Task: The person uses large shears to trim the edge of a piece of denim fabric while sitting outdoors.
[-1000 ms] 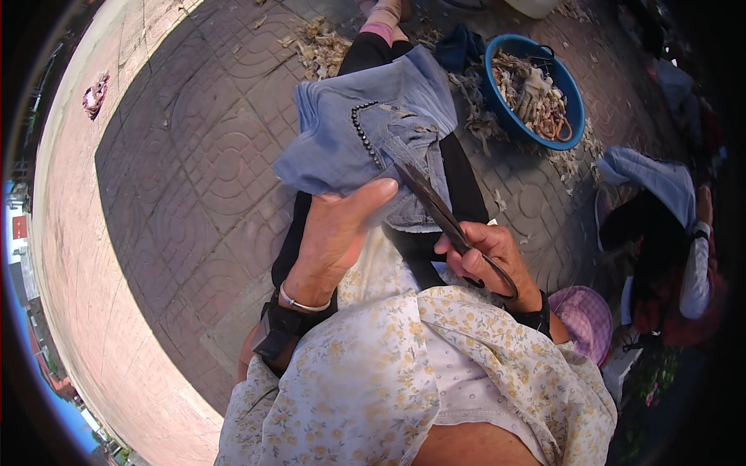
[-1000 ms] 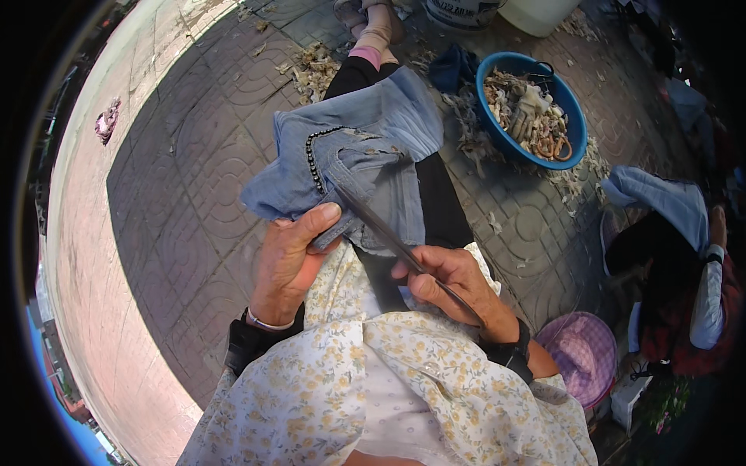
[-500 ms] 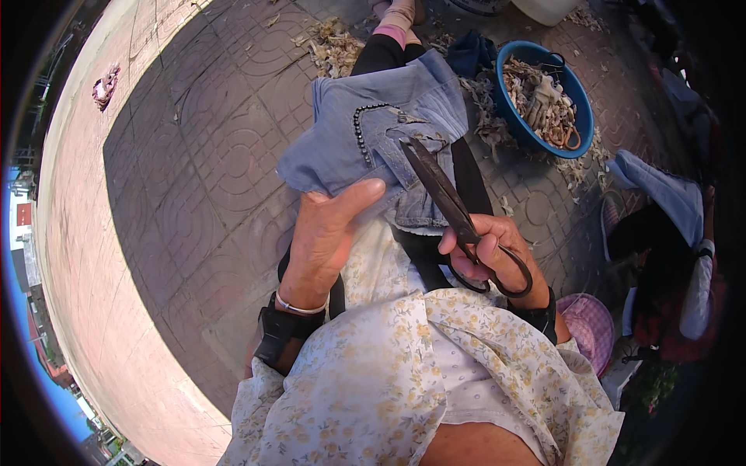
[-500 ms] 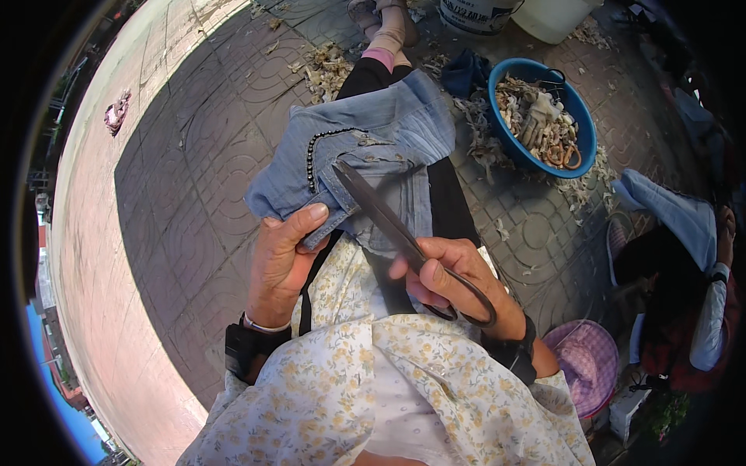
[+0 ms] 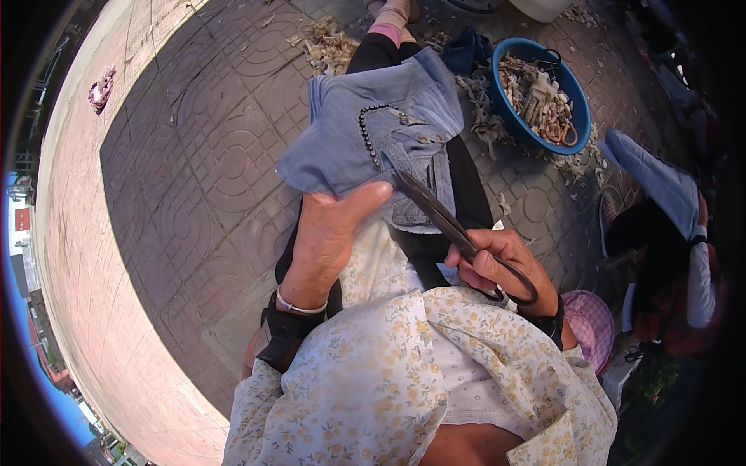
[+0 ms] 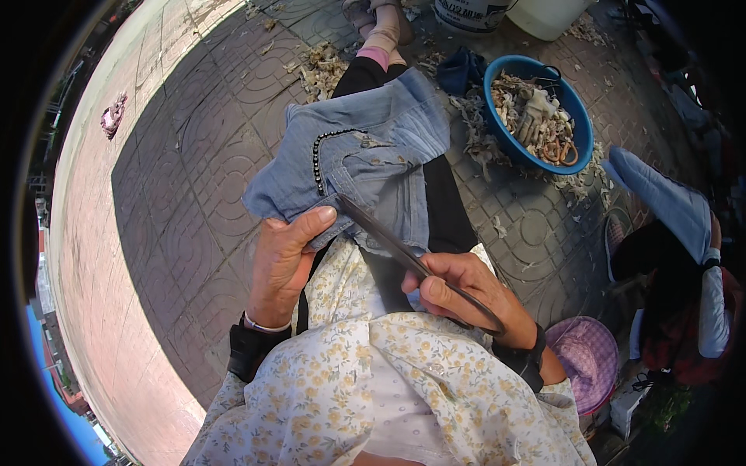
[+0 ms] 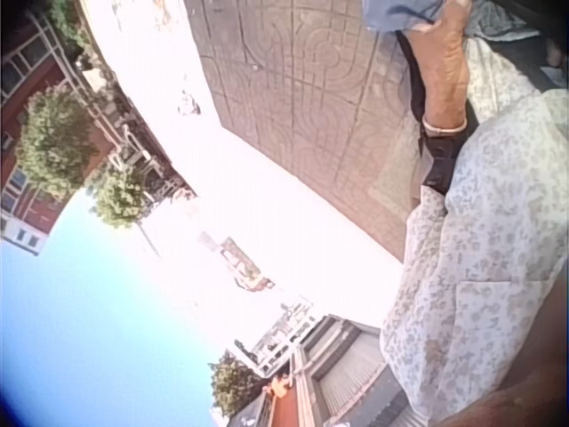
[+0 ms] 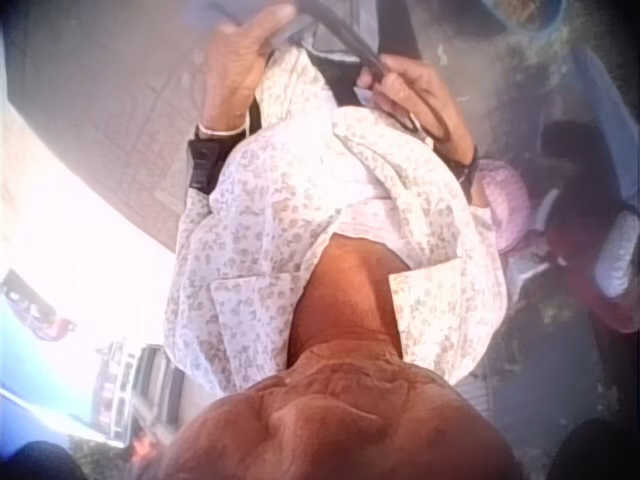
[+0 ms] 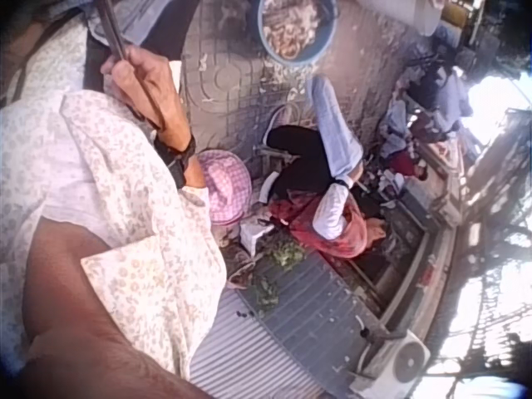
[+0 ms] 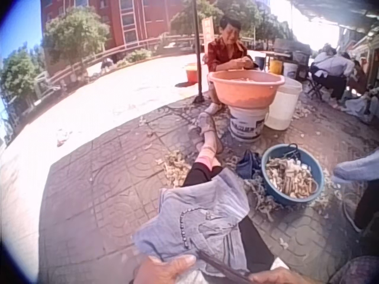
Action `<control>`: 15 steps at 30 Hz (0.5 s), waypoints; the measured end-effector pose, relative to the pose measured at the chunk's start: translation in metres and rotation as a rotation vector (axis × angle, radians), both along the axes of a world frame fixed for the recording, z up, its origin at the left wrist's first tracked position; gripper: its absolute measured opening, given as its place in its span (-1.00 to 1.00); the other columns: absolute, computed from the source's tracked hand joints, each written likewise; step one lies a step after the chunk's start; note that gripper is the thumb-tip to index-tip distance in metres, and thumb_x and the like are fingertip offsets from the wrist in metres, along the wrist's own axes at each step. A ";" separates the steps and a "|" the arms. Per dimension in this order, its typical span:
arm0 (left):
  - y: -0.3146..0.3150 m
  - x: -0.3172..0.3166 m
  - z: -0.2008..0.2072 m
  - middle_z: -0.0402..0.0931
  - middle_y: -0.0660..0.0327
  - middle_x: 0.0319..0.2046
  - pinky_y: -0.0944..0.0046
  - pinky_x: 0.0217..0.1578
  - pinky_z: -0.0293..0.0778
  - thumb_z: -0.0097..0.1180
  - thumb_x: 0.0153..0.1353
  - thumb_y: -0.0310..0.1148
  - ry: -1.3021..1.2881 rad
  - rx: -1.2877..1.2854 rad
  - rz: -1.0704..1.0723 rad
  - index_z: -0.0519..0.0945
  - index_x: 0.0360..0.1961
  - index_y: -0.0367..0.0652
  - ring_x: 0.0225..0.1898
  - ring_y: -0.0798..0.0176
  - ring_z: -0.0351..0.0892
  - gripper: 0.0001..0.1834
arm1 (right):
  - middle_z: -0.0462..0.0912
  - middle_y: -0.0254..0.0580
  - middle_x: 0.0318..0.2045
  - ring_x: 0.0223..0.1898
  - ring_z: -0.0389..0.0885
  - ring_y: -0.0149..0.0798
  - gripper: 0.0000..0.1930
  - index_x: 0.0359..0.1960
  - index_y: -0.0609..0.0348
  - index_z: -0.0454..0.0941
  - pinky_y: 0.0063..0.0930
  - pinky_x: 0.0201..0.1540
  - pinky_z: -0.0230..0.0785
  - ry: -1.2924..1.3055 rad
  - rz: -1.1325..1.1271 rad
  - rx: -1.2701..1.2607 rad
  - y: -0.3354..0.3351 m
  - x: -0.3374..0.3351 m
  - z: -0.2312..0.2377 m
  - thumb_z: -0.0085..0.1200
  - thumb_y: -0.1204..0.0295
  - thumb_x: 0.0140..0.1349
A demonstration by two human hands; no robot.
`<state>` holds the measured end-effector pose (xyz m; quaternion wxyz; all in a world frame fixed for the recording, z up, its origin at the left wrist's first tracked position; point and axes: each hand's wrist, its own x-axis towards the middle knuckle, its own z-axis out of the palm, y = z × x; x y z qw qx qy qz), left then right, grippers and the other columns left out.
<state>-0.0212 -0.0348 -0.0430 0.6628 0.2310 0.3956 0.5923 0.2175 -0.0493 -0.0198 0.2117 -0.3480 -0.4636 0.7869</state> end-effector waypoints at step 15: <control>-0.002 -0.002 0.001 0.57 0.13 -0.10 0.25 -0.03 0.51 0.16 0.12 -0.61 0.002 0.008 0.044 0.46 0.03 -0.31 -0.12 0.25 0.60 -0.60 | 0.38 -0.47 -0.65 -0.63 0.25 -0.62 -0.54 -0.19 0.26 0.53 -0.65 -0.59 0.05 0.007 -0.046 0.211 0.000 -0.015 -0.025 -0.01 0.02 0.32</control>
